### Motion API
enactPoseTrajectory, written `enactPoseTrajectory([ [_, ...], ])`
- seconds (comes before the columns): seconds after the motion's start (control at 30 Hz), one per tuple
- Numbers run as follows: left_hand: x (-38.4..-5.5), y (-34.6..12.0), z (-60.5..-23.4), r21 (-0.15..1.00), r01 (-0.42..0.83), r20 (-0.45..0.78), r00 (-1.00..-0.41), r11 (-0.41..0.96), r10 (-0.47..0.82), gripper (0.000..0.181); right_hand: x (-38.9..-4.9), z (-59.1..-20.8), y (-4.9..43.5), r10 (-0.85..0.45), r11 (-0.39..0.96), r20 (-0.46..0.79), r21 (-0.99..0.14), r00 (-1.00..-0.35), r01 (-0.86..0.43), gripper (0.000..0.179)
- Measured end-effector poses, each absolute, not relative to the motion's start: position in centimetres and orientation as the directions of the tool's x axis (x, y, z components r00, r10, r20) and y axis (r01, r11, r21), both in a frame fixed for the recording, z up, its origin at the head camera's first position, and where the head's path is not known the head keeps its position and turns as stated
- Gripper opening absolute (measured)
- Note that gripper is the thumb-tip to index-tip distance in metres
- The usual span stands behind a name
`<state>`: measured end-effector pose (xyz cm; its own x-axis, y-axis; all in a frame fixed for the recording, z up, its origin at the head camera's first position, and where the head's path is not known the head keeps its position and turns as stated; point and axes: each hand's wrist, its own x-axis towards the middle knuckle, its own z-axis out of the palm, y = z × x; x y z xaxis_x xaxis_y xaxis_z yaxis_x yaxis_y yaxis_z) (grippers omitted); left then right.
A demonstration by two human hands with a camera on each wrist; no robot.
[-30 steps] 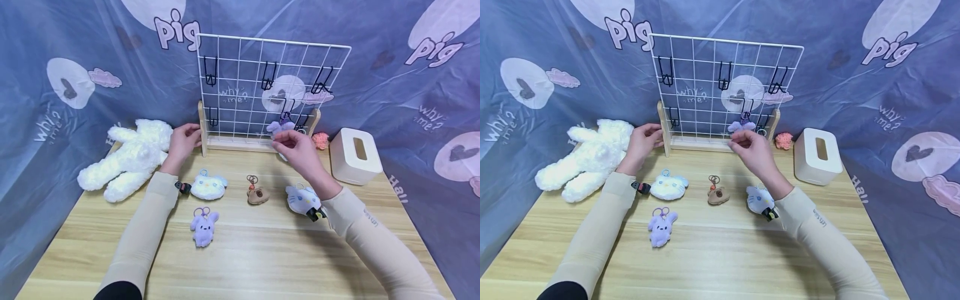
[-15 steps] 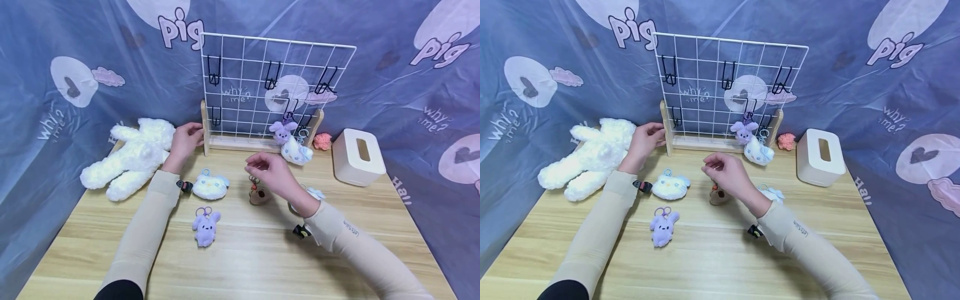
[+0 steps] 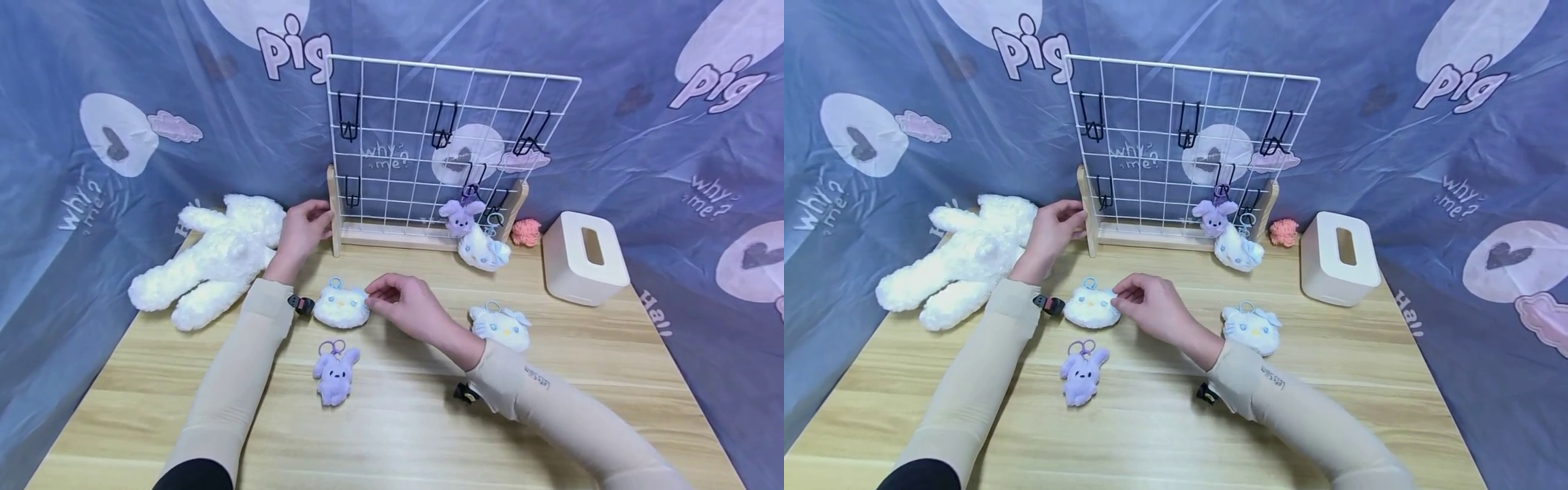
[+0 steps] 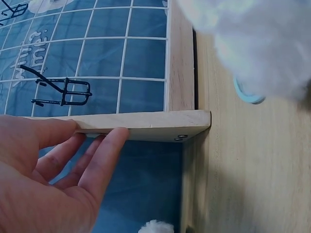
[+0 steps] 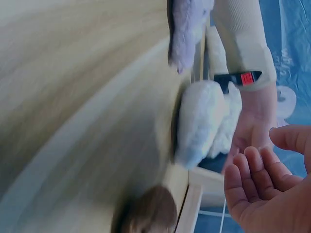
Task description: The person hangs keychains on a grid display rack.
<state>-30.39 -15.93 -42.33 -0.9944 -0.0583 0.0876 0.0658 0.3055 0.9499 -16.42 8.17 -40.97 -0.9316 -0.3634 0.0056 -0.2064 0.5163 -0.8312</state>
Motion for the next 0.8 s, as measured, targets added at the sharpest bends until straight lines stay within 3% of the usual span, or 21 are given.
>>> enactPoseTrajectory([
  [0.37,-30.3,-15.8,-42.0,0.961,0.078,0.099,-0.993,0.266,-0.064,0.034,-14.8,-42.4,4.7,-0.462,0.518,-0.052,-0.827,-0.886,-0.221,0.014],
  [0.8,-30.4,-15.7,-42.0,0.955,0.076,0.101,-0.992,0.286,-0.072,0.034,-12.8,-43.5,2.4,-0.517,0.503,-0.022,-0.817,-0.855,-0.283,0.015],
])
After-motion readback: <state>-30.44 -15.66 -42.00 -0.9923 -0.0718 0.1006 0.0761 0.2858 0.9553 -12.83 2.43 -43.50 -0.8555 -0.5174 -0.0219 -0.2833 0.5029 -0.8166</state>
